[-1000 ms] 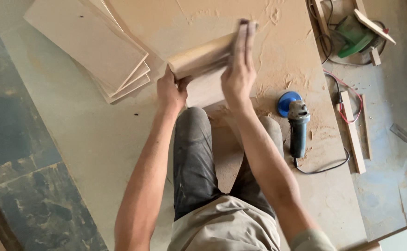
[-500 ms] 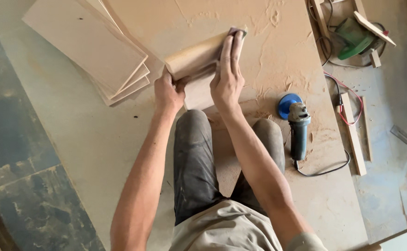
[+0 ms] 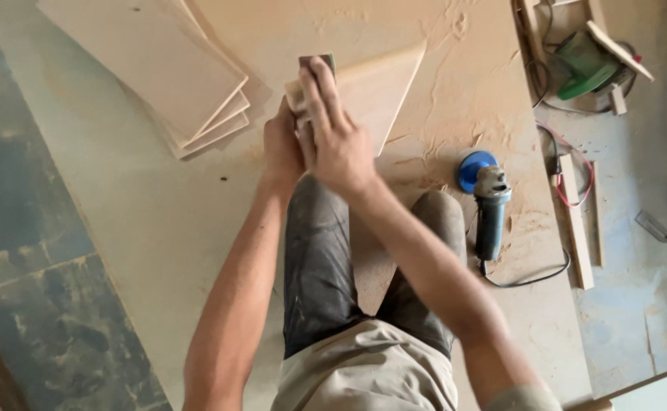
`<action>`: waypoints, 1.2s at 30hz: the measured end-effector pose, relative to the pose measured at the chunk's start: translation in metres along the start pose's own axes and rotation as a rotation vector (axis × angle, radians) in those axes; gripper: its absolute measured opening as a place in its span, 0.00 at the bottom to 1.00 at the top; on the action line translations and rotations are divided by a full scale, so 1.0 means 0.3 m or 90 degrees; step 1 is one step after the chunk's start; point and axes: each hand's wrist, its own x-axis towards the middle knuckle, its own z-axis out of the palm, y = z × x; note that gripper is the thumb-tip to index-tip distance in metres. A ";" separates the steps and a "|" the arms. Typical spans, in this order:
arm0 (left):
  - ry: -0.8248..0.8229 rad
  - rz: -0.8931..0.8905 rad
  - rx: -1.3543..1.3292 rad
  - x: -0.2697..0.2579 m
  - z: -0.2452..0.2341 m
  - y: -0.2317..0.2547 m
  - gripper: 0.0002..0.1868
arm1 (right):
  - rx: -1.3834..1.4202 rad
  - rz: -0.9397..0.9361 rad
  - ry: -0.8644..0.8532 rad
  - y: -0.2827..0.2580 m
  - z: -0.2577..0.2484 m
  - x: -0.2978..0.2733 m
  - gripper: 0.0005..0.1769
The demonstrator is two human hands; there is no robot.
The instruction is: The person sands the edges of a wooden board by hand using a piece of sandpaper.
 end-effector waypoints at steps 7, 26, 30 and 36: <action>0.039 0.113 -0.031 -0.021 0.050 -0.024 0.20 | -0.043 0.096 0.021 0.149 -0.123 -0.032 0.36; 0.051 0.137 -0.019 -0.007 0.048 -0.042 0.29 | -0.038 -0.017 -0.075 0.054 -0.084 -0.034 0.49; 0.024 0.137 -0.078 -0.005 0.044 -0.035 0.20 | -0.073 -0.116 -0.049 -0.040 0.044 -0.056 0.47; 0.059 0.143 0.001 0.000 0.036 -0.035 0.23 | -0.106 -0.010 -0.017 0.149 -0.021 -0.078 0.44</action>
